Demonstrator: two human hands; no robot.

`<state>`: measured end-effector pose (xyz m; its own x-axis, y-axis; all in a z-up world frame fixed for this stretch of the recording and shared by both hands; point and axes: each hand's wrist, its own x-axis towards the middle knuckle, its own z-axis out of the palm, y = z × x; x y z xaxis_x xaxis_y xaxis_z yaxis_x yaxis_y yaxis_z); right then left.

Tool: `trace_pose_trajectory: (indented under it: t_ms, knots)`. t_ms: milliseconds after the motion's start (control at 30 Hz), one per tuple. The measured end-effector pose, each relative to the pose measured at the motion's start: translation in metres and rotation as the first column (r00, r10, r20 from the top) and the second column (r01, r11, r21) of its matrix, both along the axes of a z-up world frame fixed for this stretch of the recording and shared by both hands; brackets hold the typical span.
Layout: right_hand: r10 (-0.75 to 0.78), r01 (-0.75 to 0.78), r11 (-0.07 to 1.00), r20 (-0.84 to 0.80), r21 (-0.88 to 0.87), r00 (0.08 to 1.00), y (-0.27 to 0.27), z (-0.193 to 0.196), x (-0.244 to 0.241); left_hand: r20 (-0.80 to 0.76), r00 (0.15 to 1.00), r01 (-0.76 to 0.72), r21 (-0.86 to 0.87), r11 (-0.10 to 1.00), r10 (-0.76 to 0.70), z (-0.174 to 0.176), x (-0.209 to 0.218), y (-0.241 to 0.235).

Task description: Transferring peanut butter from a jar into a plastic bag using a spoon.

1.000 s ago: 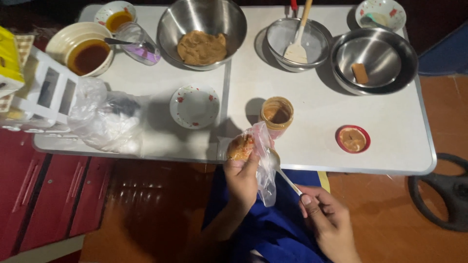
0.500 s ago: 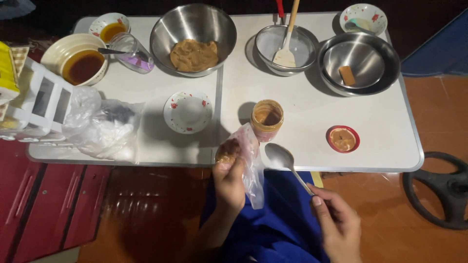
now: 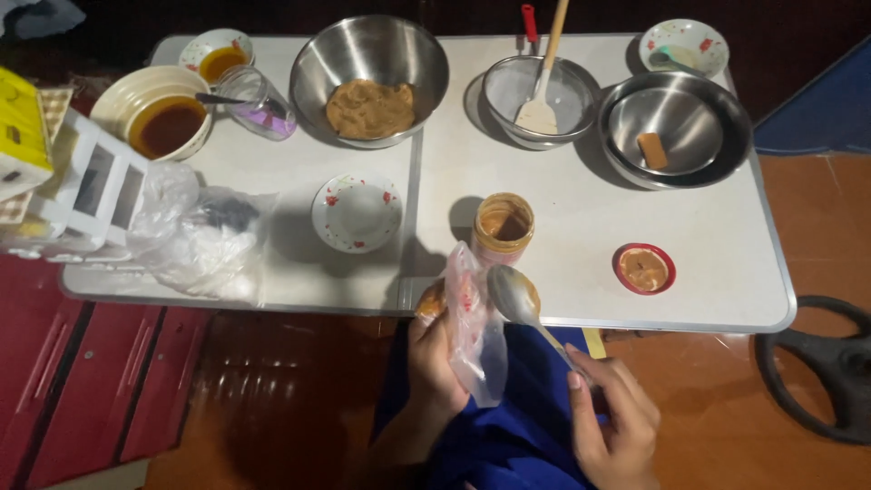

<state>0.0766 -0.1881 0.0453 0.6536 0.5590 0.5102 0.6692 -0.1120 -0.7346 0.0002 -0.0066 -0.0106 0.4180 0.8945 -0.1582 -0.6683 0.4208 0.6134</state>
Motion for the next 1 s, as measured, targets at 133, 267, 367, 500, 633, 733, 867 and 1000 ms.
trace_pose_trajectory:
  t_ms: [133,267,367,500,633,733,867,1000]
  knots:
    - [0.033,-0.033,0.999,-0.053,0.008,0.998,0.007,-0.015,-0.005,0.133,0.991,0.029,0.039,0.999,-0.034,0.013,0.01,-0.01]
    - [0.074,-0.071,0.997,-0.112,0.035,0.991,0.014,-0.032,-0.007,0.121,0.992,0.042,-0.075,0.996,-0.033,0.004,0.012,-0.014]
    - [0.077,-0.072,0.997,-0.123,0.04,0.989,0.015,-0.037,-0.007,0.197,0.975,0.097,0.051,0.994,-0.105,0.018,0.01,-0.014]
    - [0.108,-0.108,0.994,-0.088,0.007,0.99,0.016,-0.033,-0.005,0.091,0.991,0.093,0.04,0.995,-0.096,0.022,0.008,-0.008]
    - [0.155,-0.156,0.988,-0.072,0.0,0.985,0.009,-0.033,0.002,0.001,0.991,0.131,-0.091,0.987,-0.132,0.015,0.001,-0.002]
    - [0.127,-0.13,0.991,-0.113,-0.02,0.985,-0.007,-0.034,0.004,0.112,0.99,0.092,-0.024,0.995,-0.088,-0.015,0.007,0.007]
    - [-0.141,0.125,0.99,-0.581,-0.069,0.801,-0.026,-0.033,-0.005,0.207,0.977,0.04,0.089,0.995,-0.058,-0.013,0.005,0.021]
    - [0.169,0.128,0.961,-0.886,0.245,0.431,-0.019,-0.038,0.0,0.097,0.988,0.124,-0.035,0.992,-0.121,-0.03,-0.006,0.008]
